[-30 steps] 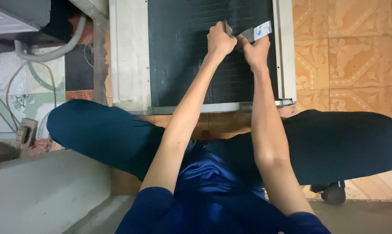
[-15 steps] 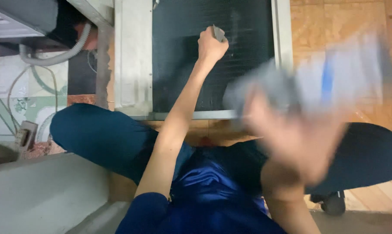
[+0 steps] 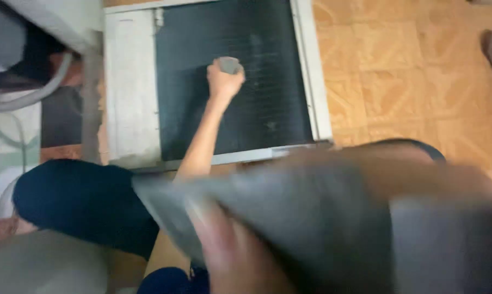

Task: Cleaning the fins of an air conditioner unit by sliding small cards or sandpaper between them to remove debris.

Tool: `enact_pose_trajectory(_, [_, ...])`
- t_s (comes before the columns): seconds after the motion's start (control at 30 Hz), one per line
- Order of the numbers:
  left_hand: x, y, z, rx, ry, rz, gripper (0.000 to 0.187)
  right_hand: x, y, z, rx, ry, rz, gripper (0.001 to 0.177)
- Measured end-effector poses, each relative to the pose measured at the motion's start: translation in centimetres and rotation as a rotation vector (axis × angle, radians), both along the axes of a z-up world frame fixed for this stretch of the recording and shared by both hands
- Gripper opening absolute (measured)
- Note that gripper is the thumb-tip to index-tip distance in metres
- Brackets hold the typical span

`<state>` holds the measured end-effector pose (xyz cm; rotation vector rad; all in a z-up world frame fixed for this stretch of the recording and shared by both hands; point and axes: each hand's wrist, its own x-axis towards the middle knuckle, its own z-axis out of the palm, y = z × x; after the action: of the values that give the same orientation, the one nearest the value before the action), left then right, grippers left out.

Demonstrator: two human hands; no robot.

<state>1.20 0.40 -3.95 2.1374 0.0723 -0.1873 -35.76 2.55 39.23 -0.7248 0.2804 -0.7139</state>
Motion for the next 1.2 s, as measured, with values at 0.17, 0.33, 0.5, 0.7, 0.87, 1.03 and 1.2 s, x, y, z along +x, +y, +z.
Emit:
enact_pose_trajectory(0.17, [-2.0, 3.4, 5.2, -0.234, -0.383, -0.064, 0.024, 15.2, -7.3, -5.6, -0.884, 0.046, -0.125, 0.022])
enact_pose_trajectory(0.33, [-2.4, 3.8, 4.2, -0.242, -0.455, -0.167, 0.024, 24.5, -15.1, -28.0, -0.445, 0.302, 0.080, 0.054])
enact_pose_trajectory(0.5, [-1.9, 2.4, 3.7, -0.198, -0.324, -0.204, 0.027, 25.5, -15.1, -38.2, -0.166, 0.621, 0.217, 0.050])
enact_pose_trajectory(0.7, [-0.8, 1.1, 1.9, -0.143, -0.337, -0.160, 0.024, 25.0, -14.8, -38.3, -0.211, 0.666, 0.126, 0.035])
enact_pose_trajectory(0.87, [-1.1, 1.1, 2.5, -0.161, -0.349, -0.148, 0.023, 24.8, -14.6, -38.0, -0.269, 0.642, 0.172, 0.045])
enact_pose_trajectory(1.03, [-1.1, 1.1, 3.8, -0.135, -0.278, -0.149, 0.023, 25.1, -14.4, -38.3, -0.295, 0.656, 0.151, 0.049])
enact_pose_trajectory(1.2, [-1.6, 1.3, 4.9, -0.146, -0.235, -0.169, 0.023, 24.8, -14.1, -37.6, -0.310, 0.681, 0.167, 0.059])
